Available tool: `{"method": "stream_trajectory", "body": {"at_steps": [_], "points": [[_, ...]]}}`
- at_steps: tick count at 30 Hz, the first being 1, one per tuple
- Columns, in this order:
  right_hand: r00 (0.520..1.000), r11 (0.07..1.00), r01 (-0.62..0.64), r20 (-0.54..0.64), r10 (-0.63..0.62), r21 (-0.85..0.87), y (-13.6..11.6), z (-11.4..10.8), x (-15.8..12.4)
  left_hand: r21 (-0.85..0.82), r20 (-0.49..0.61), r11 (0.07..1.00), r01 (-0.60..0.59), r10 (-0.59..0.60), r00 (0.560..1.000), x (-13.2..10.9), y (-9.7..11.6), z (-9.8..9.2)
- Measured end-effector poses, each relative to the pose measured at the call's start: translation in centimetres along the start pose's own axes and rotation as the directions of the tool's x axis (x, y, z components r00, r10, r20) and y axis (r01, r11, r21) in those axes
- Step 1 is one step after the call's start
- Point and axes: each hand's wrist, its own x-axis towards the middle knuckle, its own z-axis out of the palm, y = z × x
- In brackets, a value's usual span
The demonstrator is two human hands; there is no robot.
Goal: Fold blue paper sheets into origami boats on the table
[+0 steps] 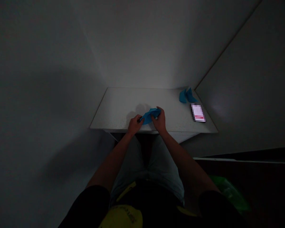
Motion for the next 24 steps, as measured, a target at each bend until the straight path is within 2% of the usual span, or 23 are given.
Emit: {"method": "stream_trajectory", "body": {"at_steps": [4,9,14,17,20,24], "points": [[0.995,0.997,-0.079,-0.059,0.078,-0.004,0.9,1.8,0.0,-0.023,0.014,1.0,-0.004,0.004,1.0,-0.1,0.2,0.0],[0.994,0.999,-0.051,-0.094,0.05,-0.015,0.5,3.5,-0.2,0.025,-0.054,0.999,0.036,-0.035,0.998,-0.2,0.4,0.0],[0.983,0.993,-0.101,-0.148,0.109,0.059,0.4,4.4,0.2,0.08,0.0,0.996,-0.044,0.044,0.999,-0.3,0.2,0.0],[0.978,0.98,-0.163,-0.112,0.175,0.114,0.2,4.3,0.6,0.043,0.073,0.995,-0.091,0.087,0.993,-0.3,0.2,-0.1],[0.974,0.966,-0.209,-0.051,0.219,0.154,-0.4,4.2,0.6,0.002,0.105,0.997,-0.071,0.07,0.992,-0.3,0.3,-0.1],[0.983,0.964,-0.177,-0.014,0.183,0.2,-1.6,4.2,0.3,-0.049,0.092,0.999,-0.019,0.023,0.996,-0.3,0.4,-0.3]]}}
